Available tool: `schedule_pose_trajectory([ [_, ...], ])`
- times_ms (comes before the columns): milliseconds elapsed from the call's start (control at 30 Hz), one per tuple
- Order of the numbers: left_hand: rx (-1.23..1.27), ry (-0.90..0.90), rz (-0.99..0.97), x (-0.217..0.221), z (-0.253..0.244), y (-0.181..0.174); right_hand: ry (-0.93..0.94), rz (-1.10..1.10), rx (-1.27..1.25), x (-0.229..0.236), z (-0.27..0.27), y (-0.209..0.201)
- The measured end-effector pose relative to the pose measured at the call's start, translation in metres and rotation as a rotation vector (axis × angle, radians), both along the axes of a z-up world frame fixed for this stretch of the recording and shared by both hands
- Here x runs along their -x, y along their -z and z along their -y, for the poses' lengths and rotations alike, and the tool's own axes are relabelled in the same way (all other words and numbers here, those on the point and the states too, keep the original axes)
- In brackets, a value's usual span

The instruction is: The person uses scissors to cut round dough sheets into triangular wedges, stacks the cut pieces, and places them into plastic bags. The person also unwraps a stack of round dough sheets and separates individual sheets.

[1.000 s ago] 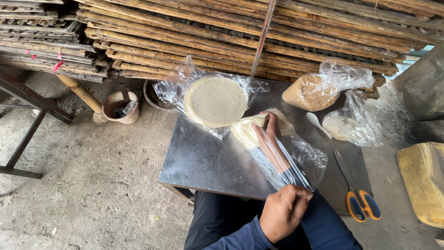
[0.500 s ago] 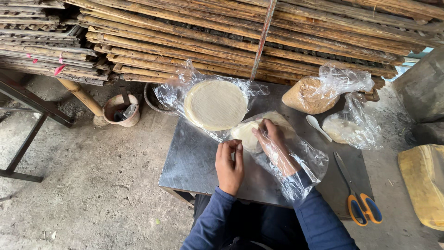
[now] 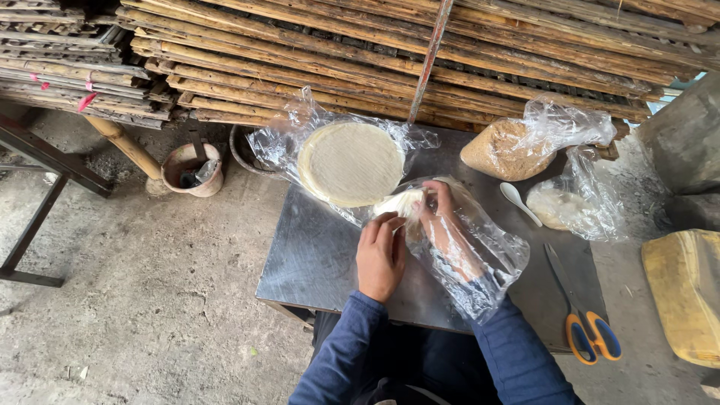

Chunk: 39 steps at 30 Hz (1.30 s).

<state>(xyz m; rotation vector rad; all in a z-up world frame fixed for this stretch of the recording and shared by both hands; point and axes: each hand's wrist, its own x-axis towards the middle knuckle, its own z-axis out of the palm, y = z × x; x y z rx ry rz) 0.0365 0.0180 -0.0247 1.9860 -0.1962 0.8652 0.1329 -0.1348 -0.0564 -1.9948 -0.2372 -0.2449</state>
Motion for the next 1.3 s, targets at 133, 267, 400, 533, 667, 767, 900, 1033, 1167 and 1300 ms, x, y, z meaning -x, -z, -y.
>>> schedule_pose_trajectory([
  [133, -0.073, 0.005, 0.021, -0.008, 0.001, 0.001, 0.054, -0.007, 0.051, 0.009, -0.007, -0.01],
  [267, -0.09, -0.033, -0.01, -0.009, 0.002, 0.004, 0.111, 0.12, 0.304, 0.018, -0.013, -0.018],
  [400, -0.111, -0.06, -0.011, -0.006, 0.0, 0.007, 0.063, 0.153, 0.24, 0.018, -0.019, -0.018],
  [533, -0.113, -0.061, 0.006, -0.006, 0.002, 0.005, 0.07, 0.213, 0.258, 0.02, -0.021, -0.03],
  [667, -0.124, -0.064, 0.011, -0.006, 0.004, 0.005, 0.167, 0.128, 0.348, 0.043, -0.024, -0.054],
  [767, -0.145, -0.07, 0.009, -0.006, 0.005, 0.005, 0.193, 0.317, 0.48, 0.058, -0.031, -0.074],
  [900, -0.162, -0.057, -0.012, -0.007, 0.004, 0.006, 0.218, 0.328, 0.612, 0.07, -0.036, -0.091],
  [1033, -0.164, -0.052, -0.009, -0.007, 0.004, 0.008, 0.163, 0.431, 0.694, 0.073, -0.038, -0.091],
  [1167, -0.167, -0.052, -0.011, -0.008, 0.003, 0.006, 0.249, 0.534, 0.909, 0.062, -0.04, -0.077],
  [1300, -0.141, -0.035, 0.003, -0.003, 0.001, 0.002, 0.106, 0.286, 0.738, 0.047, -0.025, -0.049],
])
